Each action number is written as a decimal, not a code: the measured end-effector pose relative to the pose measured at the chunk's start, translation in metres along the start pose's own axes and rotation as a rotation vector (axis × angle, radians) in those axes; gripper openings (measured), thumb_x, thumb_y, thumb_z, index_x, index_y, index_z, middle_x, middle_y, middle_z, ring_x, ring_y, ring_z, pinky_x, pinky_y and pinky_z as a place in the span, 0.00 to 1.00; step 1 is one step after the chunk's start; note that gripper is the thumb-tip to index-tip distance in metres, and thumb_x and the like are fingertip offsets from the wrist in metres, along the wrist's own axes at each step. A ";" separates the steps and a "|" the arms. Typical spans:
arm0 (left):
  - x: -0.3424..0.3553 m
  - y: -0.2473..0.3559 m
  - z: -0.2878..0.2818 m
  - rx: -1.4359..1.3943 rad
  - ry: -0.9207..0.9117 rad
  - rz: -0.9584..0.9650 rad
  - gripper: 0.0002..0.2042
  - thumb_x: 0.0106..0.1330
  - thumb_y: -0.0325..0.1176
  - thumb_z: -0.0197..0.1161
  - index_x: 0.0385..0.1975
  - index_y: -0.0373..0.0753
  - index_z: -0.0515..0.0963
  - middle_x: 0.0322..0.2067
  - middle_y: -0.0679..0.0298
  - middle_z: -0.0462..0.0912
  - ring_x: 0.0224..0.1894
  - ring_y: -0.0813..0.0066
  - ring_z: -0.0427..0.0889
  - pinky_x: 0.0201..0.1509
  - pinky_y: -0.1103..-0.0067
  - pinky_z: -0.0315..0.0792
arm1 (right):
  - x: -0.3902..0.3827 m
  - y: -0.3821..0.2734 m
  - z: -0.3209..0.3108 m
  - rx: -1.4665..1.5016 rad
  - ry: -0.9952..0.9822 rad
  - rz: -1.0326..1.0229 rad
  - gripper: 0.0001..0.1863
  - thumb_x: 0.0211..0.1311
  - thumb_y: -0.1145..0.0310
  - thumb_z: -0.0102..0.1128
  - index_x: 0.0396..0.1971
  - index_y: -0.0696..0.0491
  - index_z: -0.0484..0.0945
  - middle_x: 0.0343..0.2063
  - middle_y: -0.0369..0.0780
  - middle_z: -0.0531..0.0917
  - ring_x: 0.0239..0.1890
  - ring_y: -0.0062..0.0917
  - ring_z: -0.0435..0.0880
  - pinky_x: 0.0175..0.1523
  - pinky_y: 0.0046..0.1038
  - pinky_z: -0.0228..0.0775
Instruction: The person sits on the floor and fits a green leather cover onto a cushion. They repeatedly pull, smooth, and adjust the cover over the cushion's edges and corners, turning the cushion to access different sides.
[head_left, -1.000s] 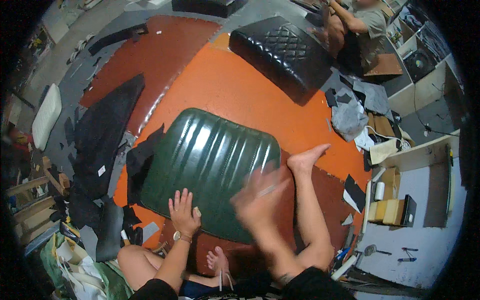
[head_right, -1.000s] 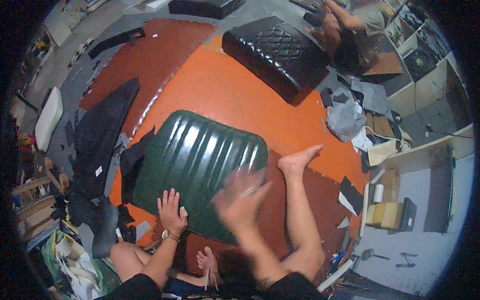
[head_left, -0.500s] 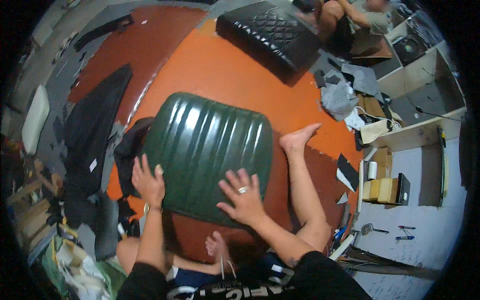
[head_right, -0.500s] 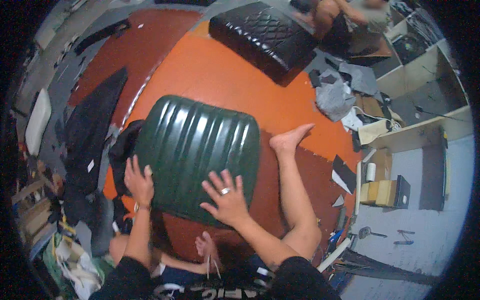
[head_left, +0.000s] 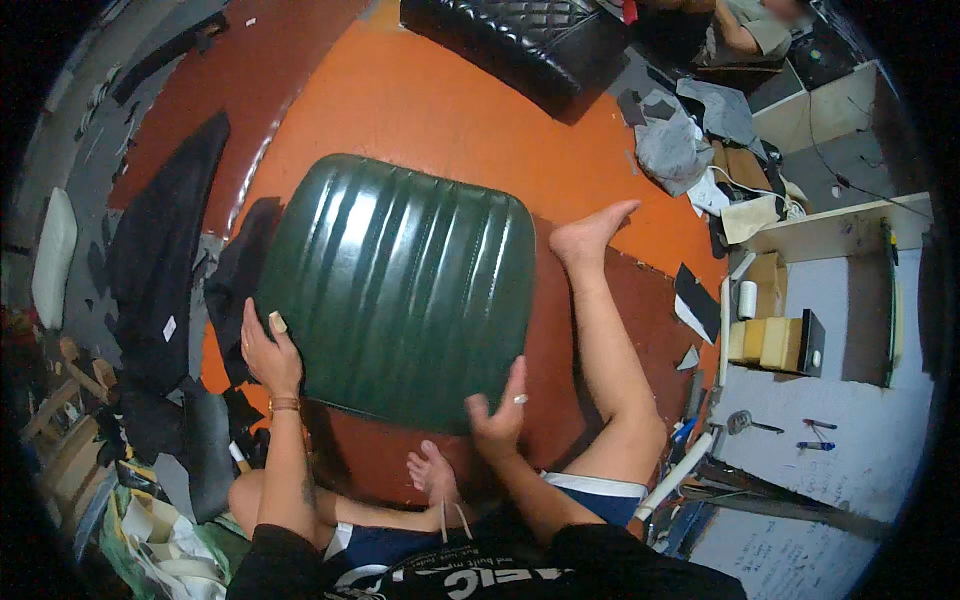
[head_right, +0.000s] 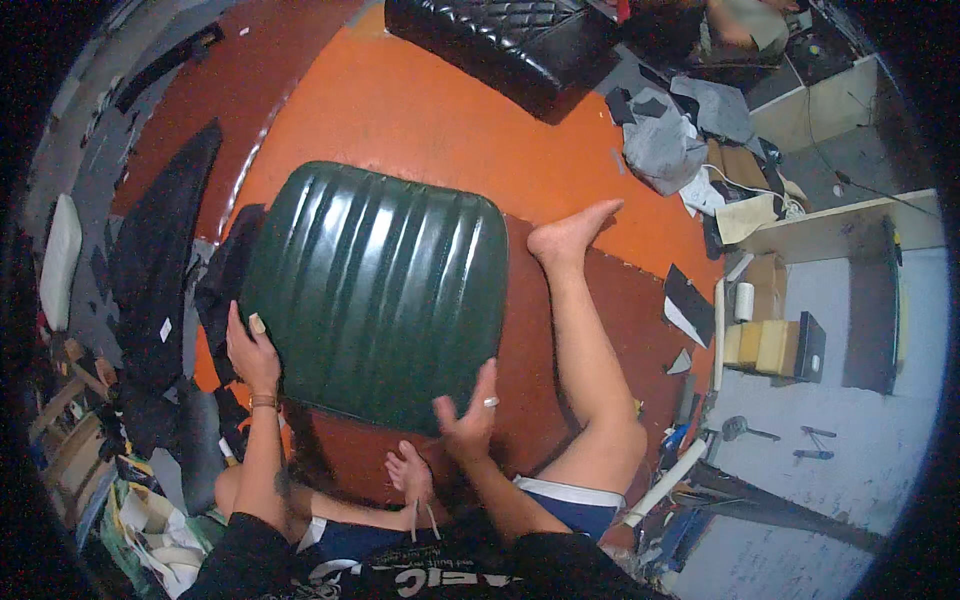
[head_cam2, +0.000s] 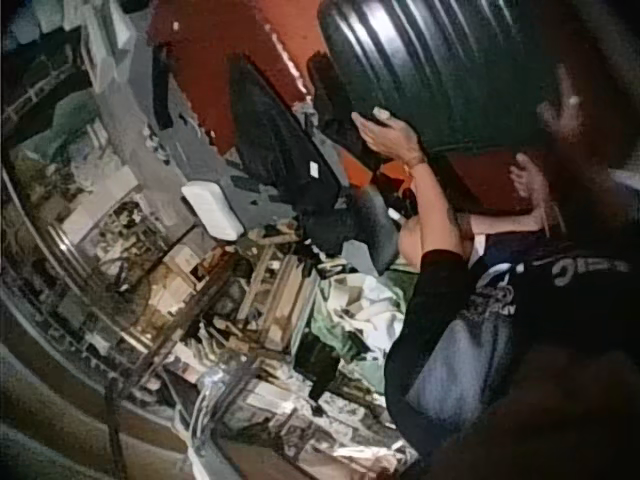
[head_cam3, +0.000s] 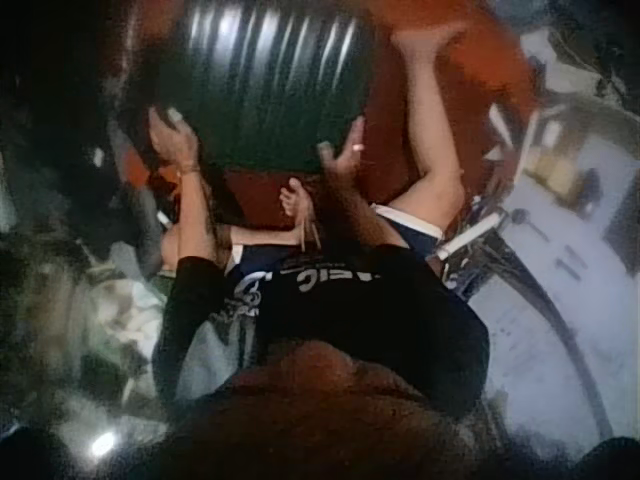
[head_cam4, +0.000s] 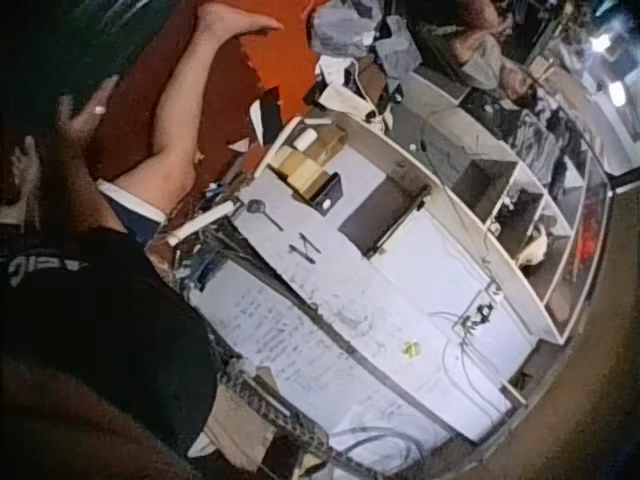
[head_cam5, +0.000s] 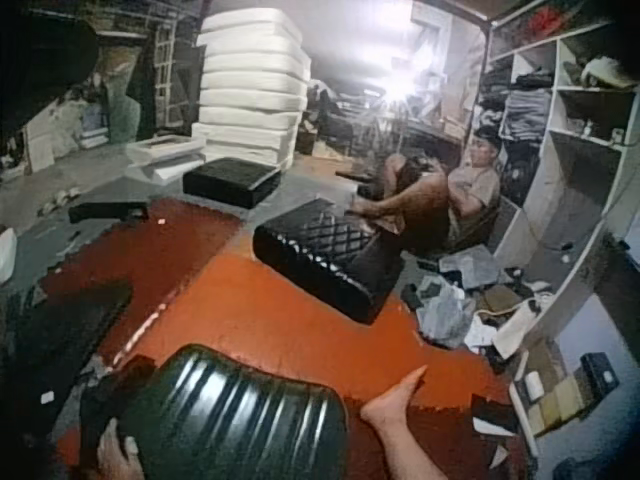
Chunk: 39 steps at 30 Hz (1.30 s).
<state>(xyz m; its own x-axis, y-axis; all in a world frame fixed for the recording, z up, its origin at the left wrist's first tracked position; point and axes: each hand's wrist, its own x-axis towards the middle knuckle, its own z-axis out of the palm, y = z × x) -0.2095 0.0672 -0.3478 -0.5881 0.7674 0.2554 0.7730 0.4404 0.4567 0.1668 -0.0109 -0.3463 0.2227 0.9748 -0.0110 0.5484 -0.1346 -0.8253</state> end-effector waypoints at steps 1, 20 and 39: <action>0.006 -0.008 0.002 -0.019 0.003 -0.078 0.27 0.82 0.49 0.50 0.72 0.39 0.71 0.70 0.50 0.75 0.70 0.46 0.73 0.73 0.58 0.65 | 0.012 0.017 -0.007 0.107 0.028 0.193 0.46 0.72 0.47 0.63 0.80 0.54 0.56 0.78 0.57 0.60 0.77 0.46 0.64 0.79 0.45 0.55; 0.008 0.097 -0.267 -0.432 -0.061 -0.271 0.34 0.84 0.58 0.42 0.51 0.28 0.82 0.44 0.37 0.87 0.51 0.34 0.85 0.55 0.55 0.76 | 0.177 -0.177 -0.211 0.341 -0.274 0.145 0.41 0.81 0.32 0.36 0.55 0.54 0.87 0.47 0.41 0.88 0.49 0.27 0.84 0.54 0.32 0.75; -0.036 0.260 -0.280 -0.109 -0.306 0.700 0.58 0.46 0.66 0.80 0.75 0.39 0.65 0.76 0.44 0.64 0.80 0.40 0.57 0.81 0.44 0.49 | 0.201 -0.206 -0.252 0.045 -0.408 -0.073 0.14 0.64 0.65 0.77 0.42 0.60 0.88 0.31 0.39 0.88 0.25 0.20 0.83 0.29 0.25 0.76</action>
<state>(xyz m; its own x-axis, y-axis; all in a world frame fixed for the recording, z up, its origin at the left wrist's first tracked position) -0.0537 0.0236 -0.0002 0.1338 0.9519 0.2758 0.9035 -0.2315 0.3608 0.3017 0.1684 -0.0363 -0.1579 0.9732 -0.1672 0.5131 -0.0638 -0.8560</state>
